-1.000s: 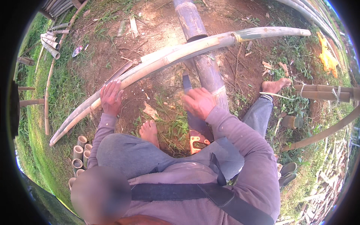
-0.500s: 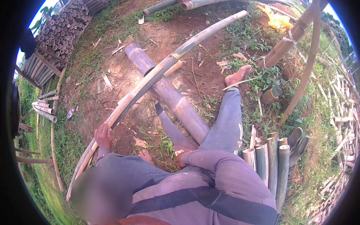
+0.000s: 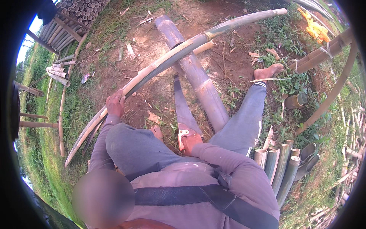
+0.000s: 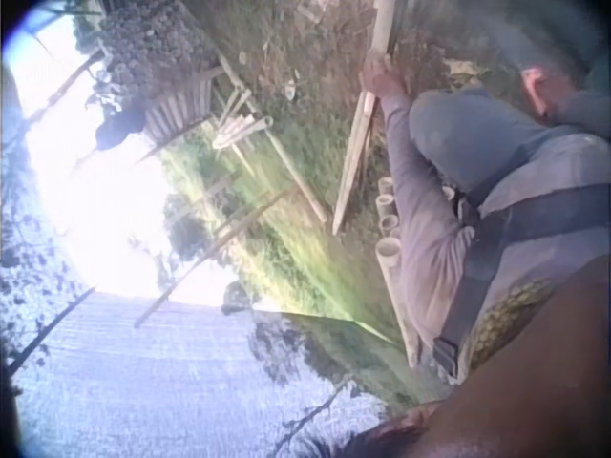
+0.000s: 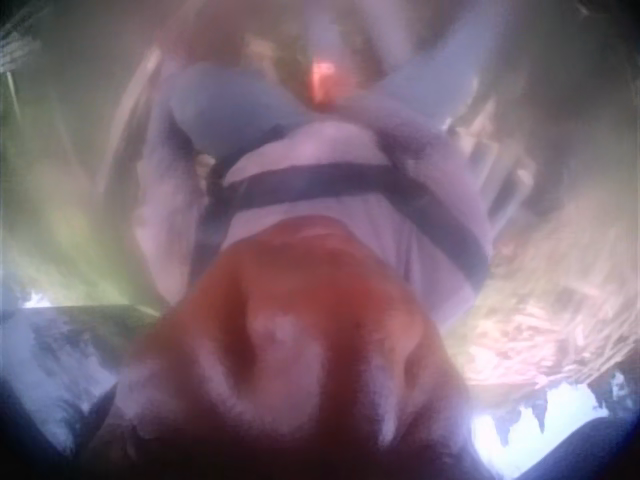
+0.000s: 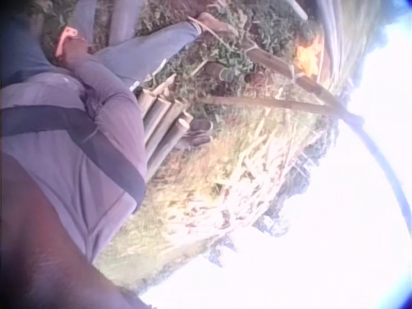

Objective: The person repeatedly positions long bamboo poles on a makeshift sawhorse and cuts them into shorter sections using a hand saw. After each cut, the person removes the cut piece and places it aside before repositioning the remaining pole for the next cut.

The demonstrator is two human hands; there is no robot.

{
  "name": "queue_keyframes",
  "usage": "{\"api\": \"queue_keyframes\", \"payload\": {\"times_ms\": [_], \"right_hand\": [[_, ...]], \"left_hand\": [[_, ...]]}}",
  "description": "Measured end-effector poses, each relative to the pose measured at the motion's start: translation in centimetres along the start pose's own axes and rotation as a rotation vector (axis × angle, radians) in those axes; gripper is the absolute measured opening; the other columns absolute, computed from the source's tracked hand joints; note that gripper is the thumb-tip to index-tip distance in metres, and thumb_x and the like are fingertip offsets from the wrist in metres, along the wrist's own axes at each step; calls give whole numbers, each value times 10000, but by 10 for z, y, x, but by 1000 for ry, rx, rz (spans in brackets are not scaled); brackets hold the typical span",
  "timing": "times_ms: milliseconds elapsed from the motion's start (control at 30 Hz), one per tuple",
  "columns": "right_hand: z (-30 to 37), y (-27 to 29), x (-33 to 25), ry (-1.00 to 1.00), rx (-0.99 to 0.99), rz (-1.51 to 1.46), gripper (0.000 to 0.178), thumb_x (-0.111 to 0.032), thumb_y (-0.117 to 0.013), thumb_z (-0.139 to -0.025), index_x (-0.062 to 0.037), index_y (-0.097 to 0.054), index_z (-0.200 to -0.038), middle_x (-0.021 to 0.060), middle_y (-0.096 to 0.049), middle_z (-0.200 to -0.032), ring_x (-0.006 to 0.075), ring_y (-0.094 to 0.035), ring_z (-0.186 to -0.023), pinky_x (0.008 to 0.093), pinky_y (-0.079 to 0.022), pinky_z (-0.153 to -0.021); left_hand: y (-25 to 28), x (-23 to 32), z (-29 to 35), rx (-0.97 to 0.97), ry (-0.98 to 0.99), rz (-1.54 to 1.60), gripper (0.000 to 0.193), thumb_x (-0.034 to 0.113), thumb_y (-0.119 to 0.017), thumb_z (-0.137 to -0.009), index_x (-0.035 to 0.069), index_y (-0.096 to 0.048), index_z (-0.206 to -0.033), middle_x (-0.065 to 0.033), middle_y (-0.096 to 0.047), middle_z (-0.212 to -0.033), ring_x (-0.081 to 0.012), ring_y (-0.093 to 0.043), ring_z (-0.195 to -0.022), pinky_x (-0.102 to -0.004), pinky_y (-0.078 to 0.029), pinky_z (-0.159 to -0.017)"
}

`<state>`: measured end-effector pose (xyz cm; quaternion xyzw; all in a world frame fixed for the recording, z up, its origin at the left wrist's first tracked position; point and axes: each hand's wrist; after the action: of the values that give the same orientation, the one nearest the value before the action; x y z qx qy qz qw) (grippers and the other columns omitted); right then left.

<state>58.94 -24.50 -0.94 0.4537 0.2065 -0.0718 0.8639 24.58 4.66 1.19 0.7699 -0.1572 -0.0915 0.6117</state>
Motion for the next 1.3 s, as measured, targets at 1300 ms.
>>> {"api": "queue_keyframes", "payload": {"times_ms": [1300], "right_hand": [[-5, 186, 194, 31, 1211, -812, 267, -123, -820, -951, 33, -721, -1143, 22, -721, -936, 68, -620, -791, 229, -500, -698]], "left_hand": [[-4, 3, 3, 109, -97, 39, 478, 215, -776, -920, 161, -687, -1387, -100, -730, -1304, -306, -670, -1230, -434, -490, -1075]]}}
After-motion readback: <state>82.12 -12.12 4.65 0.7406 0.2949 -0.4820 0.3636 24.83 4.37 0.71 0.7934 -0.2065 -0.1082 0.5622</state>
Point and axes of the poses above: each hand's wrist, its own z-axis away from the middle knuckle, its own y-axis out of the back of the hand, x = y × z
